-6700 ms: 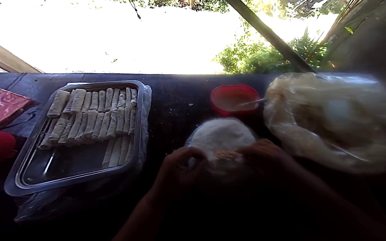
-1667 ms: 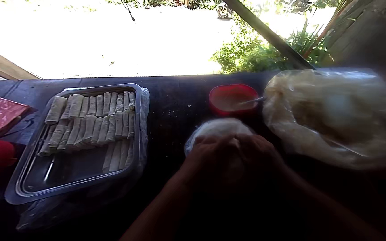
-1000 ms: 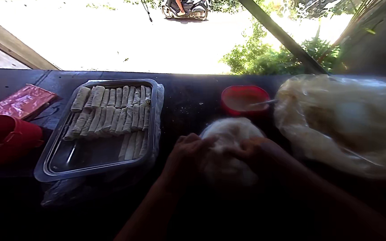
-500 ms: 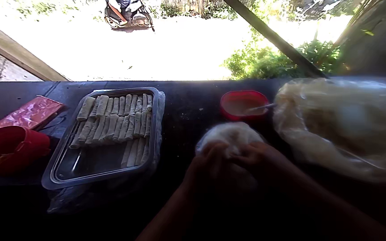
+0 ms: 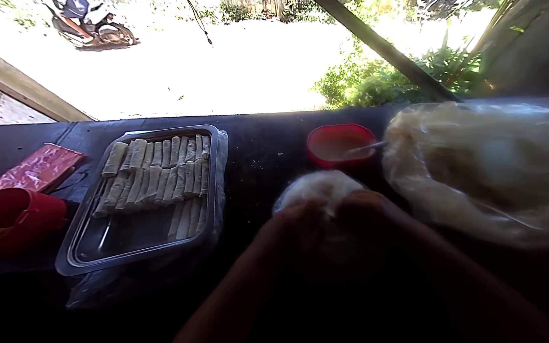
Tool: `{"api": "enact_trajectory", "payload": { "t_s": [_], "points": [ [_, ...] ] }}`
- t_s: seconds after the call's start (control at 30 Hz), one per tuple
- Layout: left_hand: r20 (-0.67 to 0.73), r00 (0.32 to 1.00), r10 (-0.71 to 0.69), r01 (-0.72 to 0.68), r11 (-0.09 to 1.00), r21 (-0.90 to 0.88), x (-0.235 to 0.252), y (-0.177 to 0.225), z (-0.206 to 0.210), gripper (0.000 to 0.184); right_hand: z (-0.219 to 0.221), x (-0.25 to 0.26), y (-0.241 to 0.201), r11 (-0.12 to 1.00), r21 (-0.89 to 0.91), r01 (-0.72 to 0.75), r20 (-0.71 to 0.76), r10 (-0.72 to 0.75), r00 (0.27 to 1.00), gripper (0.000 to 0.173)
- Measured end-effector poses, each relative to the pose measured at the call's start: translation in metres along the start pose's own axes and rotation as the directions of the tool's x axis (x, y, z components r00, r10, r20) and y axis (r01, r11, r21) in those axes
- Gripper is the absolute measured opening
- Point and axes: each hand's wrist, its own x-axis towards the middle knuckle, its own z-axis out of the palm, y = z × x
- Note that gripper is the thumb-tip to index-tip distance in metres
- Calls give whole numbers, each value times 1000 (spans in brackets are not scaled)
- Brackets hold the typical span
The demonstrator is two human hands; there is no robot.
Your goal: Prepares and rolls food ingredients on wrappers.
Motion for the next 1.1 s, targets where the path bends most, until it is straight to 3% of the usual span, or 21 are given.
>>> {"api": "enact_trajectory", "payload": {
  "t_s": [0.43,0.63,0.77,0.9,1.03,1.1],
  "points": [
    [-157,988,4,-10,999,-40,7,-10,11,29,8,6,1,992,-116,51,11,-50,999,26],
    [-179,983,-30,27,999,-21,8,-10,16,31,7,10,1,996,-92,-3,65,9,998,25],
    [-290,957,1,35,992,121,5,-9,23,28,5,15,-1,997,-54,-62,102,68,992,23],
    [-240,970,28,19,981,191,2,-3,21,44,2,22,-1,993,-6,-121,151,120,981,21],
    [-220,975,28,20,977,213,5,-3,21,36,-3,21,0,990,37,-134,150,127,981,21],
    [-225,974,24,20,981,192,6,-5,21,33,-12,19,0,985,14,-174,58,173,983,23]
  ]
}}
